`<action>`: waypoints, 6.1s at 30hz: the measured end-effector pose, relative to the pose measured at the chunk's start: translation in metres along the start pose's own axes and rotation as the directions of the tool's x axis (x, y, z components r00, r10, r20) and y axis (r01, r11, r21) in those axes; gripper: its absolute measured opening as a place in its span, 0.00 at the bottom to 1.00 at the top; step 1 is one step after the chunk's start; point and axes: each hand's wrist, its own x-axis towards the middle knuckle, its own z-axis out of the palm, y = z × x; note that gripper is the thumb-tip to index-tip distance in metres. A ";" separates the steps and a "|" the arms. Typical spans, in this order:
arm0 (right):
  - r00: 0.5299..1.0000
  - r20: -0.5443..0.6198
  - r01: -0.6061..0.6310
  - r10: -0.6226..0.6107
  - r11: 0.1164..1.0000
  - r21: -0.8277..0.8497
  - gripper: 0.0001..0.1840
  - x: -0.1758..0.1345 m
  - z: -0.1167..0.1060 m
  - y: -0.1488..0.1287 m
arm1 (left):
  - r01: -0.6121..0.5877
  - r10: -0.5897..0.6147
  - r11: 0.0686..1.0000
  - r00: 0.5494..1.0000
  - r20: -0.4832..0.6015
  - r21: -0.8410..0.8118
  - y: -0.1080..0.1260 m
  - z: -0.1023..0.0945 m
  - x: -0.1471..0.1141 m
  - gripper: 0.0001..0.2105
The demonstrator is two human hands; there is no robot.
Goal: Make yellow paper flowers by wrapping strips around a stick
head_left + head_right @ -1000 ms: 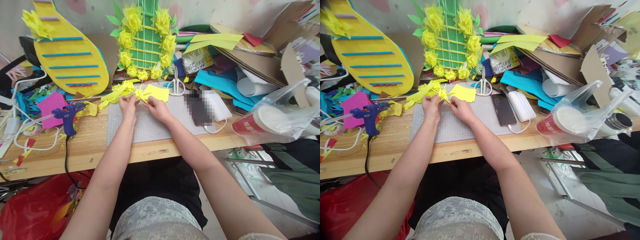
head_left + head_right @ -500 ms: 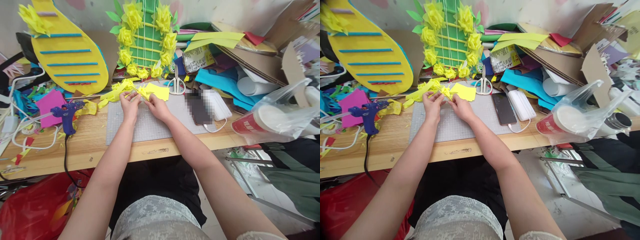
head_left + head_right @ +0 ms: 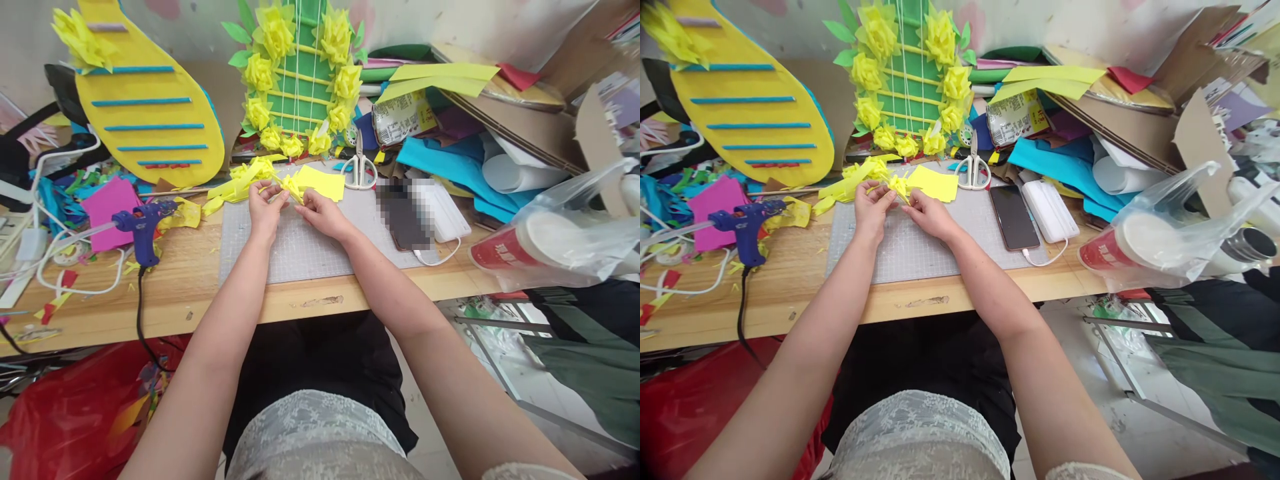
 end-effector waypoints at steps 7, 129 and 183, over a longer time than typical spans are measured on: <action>0.995 -0.086 -0.049 0.045 0.998 -0.041 0.12 -0.001 0.003 0.001 | 0.064 -0.064 0.998 0.994 -0.094 -0.008 0.005 0.005 -0.001 0.13; 0.916 -0.399 -0.002 -0.033 0.996 -0.086 0.08 0.009 -0.015 0.021 | -0.343 0.252 0.784 0.938 0.239 0.517 -0.007 0.003 -0.010 0.16; 0.863 -0.483 0.070 -0.147 0.982 -0.173 0.07 0.000 -0.019 0.004 | -0.479 0.439 0.491 0.858 0.268 0.727 0.005 0.004 -0.018 0.02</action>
